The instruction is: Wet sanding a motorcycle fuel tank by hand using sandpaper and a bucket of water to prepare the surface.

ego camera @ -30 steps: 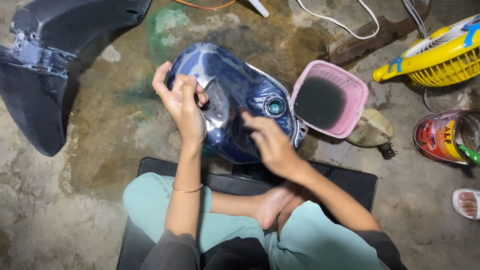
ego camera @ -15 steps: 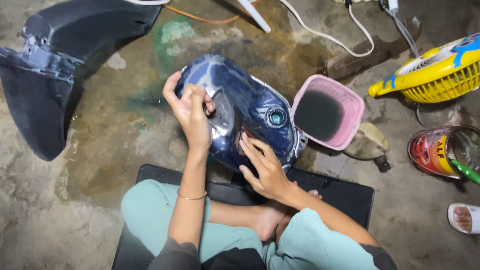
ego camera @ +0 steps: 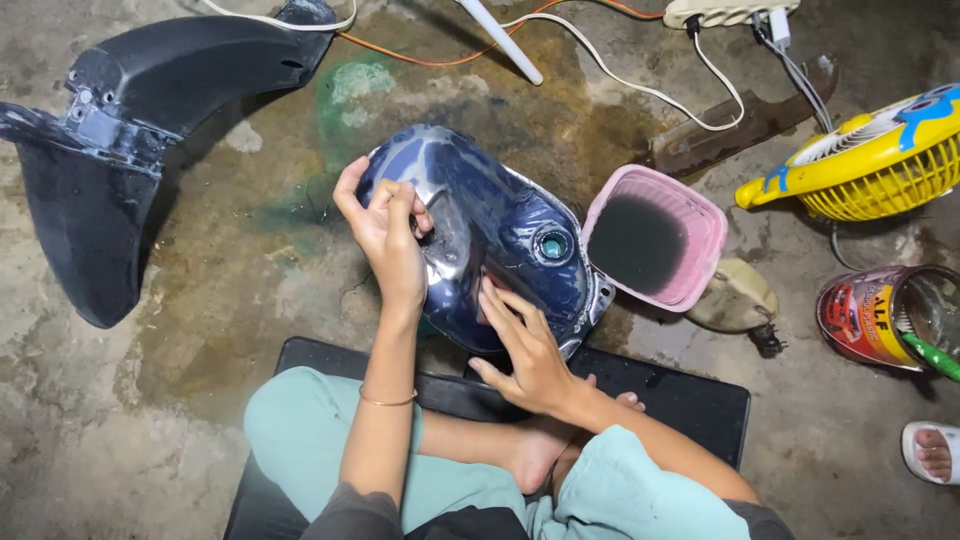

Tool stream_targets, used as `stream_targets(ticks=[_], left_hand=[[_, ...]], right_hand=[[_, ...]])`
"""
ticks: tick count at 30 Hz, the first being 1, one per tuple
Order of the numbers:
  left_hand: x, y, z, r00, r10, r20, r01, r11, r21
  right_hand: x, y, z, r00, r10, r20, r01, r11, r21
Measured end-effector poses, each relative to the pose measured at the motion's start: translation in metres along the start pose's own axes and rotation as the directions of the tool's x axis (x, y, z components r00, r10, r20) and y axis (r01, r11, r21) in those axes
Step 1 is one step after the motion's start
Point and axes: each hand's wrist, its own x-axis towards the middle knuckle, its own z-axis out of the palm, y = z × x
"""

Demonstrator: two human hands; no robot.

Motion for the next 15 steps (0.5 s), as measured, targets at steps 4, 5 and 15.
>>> stream_targets(ticks=[4, 5, 15], left_hand=[[0.000, 0.000, -0.001, 1.000, 0.003, 0.009, -0.003, 1.000, -0.007], [-0.001, 0.000, -0.001, 1.000, -0.001, 0.007, 0.001, 1.000, -0.006], [0.000, 0.004, 0.000, 1.000, -0.027, -0.003, 0.027, 1.000, -0.003]], right_hand=[[0.018, 0.009, 0.003, 1.000, -0.011, -0.028, 0.011, 1.000, 0.023], [0.017, 0.009, 0.001, 1.000, -0.007, -0.016, 0.007, 1.000, 0.027], [-0.001, 0.012, -0.005, 1.000, -0.001, 0.001, 0.001, 1.000, 0.027]])
